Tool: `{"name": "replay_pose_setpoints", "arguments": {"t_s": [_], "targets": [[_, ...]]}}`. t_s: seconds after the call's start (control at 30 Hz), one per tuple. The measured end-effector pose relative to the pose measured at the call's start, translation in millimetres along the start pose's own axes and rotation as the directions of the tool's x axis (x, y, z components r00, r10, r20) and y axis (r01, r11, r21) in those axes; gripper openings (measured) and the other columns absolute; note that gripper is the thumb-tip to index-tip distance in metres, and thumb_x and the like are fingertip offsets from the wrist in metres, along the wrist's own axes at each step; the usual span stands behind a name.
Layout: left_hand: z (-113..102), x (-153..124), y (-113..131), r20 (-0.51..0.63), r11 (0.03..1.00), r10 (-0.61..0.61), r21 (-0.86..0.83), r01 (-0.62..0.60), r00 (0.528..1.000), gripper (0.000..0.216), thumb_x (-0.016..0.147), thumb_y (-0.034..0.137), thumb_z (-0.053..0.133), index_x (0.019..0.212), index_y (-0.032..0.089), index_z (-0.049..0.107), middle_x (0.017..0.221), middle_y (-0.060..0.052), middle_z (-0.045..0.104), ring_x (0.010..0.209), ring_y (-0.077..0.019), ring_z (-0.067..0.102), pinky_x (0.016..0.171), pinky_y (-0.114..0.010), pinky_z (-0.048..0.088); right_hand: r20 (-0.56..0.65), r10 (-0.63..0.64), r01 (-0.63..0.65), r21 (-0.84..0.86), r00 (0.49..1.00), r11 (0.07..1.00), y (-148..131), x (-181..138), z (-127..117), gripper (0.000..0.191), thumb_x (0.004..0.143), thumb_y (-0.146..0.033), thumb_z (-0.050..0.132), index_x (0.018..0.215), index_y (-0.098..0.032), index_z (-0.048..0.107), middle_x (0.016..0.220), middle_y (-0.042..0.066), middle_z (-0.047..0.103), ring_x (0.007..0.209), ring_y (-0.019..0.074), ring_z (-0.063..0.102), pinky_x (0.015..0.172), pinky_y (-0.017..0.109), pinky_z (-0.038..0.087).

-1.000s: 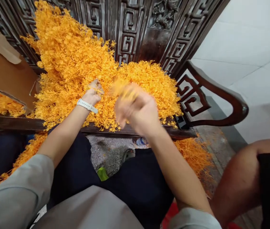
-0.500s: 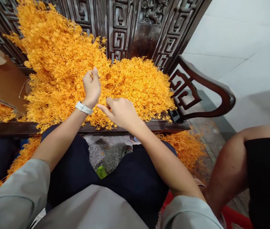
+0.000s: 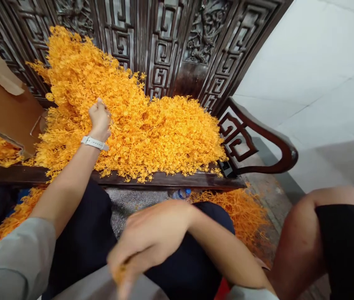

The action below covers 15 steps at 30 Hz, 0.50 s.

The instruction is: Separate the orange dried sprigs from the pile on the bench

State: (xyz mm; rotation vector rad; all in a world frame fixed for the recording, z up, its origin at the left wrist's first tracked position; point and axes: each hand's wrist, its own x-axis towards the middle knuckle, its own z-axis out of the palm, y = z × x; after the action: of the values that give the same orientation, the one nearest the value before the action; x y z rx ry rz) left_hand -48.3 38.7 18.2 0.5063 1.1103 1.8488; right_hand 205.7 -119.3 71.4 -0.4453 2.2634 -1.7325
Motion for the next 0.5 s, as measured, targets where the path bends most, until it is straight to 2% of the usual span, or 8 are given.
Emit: {"name": "replay_pose_setpoints", "arguments": {"t_s": [0.07,0.1,0.13,0.2,0.27,0.33,0.43,0.5], "targets": [[1.9,-7.3,-1.1,-0.032,0.995,0.094,0.031,-0.093,0.995,0.046,0.095,0.067,0.070,0.085,0.025,0.055,0.055,0.007,0.041,0.046,-0.0087,0.035,0.048,-0.025,0.025,-0.361,-0.148,0.047,-0.273,0.921,0.961,1.9,-26.0,-21.8,0.067,0.096,-0.081,0.055,0.071,-0.020,0.069,0.062,0.002,0.063,0.068,0.0134,0.065,0.060,0.019,0.052],[5.2,-14.1,-2.5,0.000,0.993,0.102,0.053,-0.102,0.995,0.043,0.095,0.062,0.073,0.086,0.024,0.058,0.059,0.005,0.047,0.047,-0.0088,0.039,0.048,-0.024,0.027,-0.610,-0.214,-0.019,-0.352,0.763,0.936,7.2,-40.7,-35.6,0.073,0.097,-0.085,0.045,0.070,-0.022,0.068,0.056,0.001,0.058,0.066,0.0151,0.062,0.057,0.020,0.052],[9.4,-22.1,-4.2,0.068,0.995,0.074,0.069,-0.079,0.995,0.038,0.095,0.056,0.075,0.088,0.023,0.060,0.064,0.003,0.054,0.050,-0.0091,0.043,0.049,-0.024,0.030,-0.817,-0.242,-0.095,-0.338,0.524,0.936,14.6,-55.1,-49.5,0.077,0.100,-0.085,0.033,0.071,-0.023,0.067,0.055,0.001,0.054,0.064,0.0164,0.058,0.055,0.023,0.052],[18.3,-39.4,-7.1,0.211,0.996,-0.001,0.086,-0.018,0.977,0.021,0.096,0.038,0.077,0.094,0.021,0.064,0.076,-0.001,0.065,0.055,-0.0096,0.051,0.052,-0.023,0.035,-0.992,-0.107,-0.069,-0.112,0.072,0.991,32.0,-78.2,-72.0,0.070,0.106,-0.073,0.026,0.082,-0.022,0.067,0.063,0.002,0.055,0.063,0.0167,0.053,0.056,0.026,0.052],[25.1,-55.0,-9.0,0.332,0.994,-0.059,0.104,0.025,0.942,0.013,0.093,0.023,0.075,0.102,0.021,0.066,0.089,-0.004,0.071,0.057,-0.0096,0.054,0.055,-0.023,0.039,-0.973,0.166,0.130,0.147,-0.158,0.981,46.6,-89.4,-83.3,0.049,0.104,-0.063,0.042,0.098,-0.021,0.066,0.077,0.004,0.060,0.062,0.0143,0.050,0.059,0.026,0.050],[29.4,-67.8,-10.4,0.448,0.989,-0.113,0.135,0.058,0.887,0.019,0.093,0.020,0.073,0.110,0.022,0.067,0.100,-0.006,0.075,0.059,-0.0098,0.055,0.056,-0.023,0.042,-0.933,0.298,0.201,0.258,-0.202,0.945,53.9,-88.3,-83.6,0.043,0.097,-0.061,0.058,0.114,-0.022,0.065,0.094,0.006,0.064,0.067,0.0133,0.052,0.061,0.027,0.050],[34.2,-83.2,-13.0,0.573,0.979,-0.195,0.166,0.120,0.796,0.024,0.099,0.035,0.072,0.120,0.024,0.069,0.110,-0.009,0.076,0.064,-0.0124,0.061,0.059,-0.025,0.047,-0.974,0.196,-0.048,0.202,-0.118,0.978,54.0,-74.5,-74.7,0.053,0.094,-0.068,0.066,0.123,-0.024,0.064,0.113,0.008,0.065,0.080,0.0156,0.058,0.066,0.029,0.050],[37.5,-91.4,-14.8,0.610,0.970,-0.242,0.171,0.172,0.755,0.033,0.101,0.046,0.070,0.126,0.025,0.070,0.113,-0.012,0.076,0.072,-0.0155,0.066,0.065,-0.027,0.052,-0.986,0.167,-0.254,0.165,-0.013,0.953,52.8,-66.1,-69.3,0.053,0.092,-0.069,0.071,0.116,-0.022,0.065,0.108,0.009,0.066,0.081,0.0166,0.059,0.064,0.030,0.048]]}}
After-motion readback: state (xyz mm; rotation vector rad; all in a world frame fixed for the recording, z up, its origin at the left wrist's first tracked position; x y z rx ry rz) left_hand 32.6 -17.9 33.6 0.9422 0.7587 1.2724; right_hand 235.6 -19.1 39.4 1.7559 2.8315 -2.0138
